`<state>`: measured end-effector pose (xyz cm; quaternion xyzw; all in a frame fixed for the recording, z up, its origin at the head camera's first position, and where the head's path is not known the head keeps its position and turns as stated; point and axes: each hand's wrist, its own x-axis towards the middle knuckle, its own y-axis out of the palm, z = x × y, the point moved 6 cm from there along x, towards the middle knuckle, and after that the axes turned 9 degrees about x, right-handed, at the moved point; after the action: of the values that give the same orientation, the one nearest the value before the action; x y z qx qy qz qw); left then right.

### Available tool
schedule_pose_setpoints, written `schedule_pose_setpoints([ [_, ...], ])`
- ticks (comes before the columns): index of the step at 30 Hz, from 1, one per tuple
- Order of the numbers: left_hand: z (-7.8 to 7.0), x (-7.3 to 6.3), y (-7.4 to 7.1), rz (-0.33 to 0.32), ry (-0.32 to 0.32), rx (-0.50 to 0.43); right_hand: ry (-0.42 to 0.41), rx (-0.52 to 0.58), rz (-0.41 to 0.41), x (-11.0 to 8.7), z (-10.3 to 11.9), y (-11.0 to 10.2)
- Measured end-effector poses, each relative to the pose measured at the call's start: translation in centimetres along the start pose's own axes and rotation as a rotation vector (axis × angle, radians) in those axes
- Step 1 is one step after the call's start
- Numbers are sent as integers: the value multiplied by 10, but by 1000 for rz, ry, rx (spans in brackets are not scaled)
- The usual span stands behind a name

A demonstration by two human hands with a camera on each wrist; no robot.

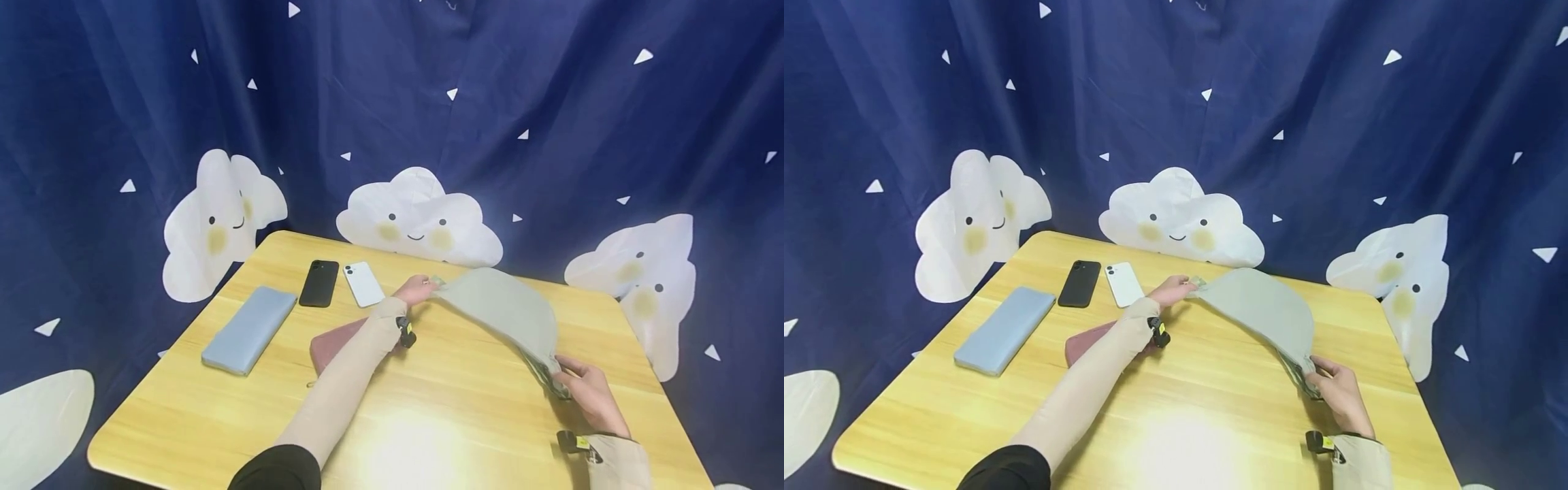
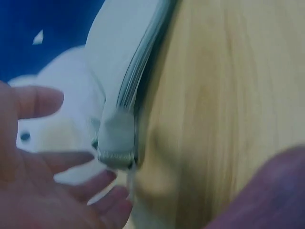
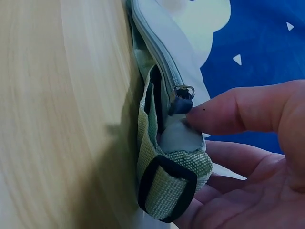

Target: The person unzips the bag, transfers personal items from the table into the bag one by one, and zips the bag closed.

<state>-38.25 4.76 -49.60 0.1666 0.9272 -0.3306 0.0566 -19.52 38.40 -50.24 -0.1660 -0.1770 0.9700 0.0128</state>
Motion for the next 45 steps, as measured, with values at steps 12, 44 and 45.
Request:
schedule_pose_setpoints([
  [12, -49, -42, 34, -191, 290, -65, -114, -208, 15, 4, 14, 0],
  [44, -76, -82, 176, 389, 151, -803, -246, -518, -6, -3, 91, -10],
  [45, -78, -85, 179, 410, 144, -829, -246, -516, -7, -4, 90, -9],
])
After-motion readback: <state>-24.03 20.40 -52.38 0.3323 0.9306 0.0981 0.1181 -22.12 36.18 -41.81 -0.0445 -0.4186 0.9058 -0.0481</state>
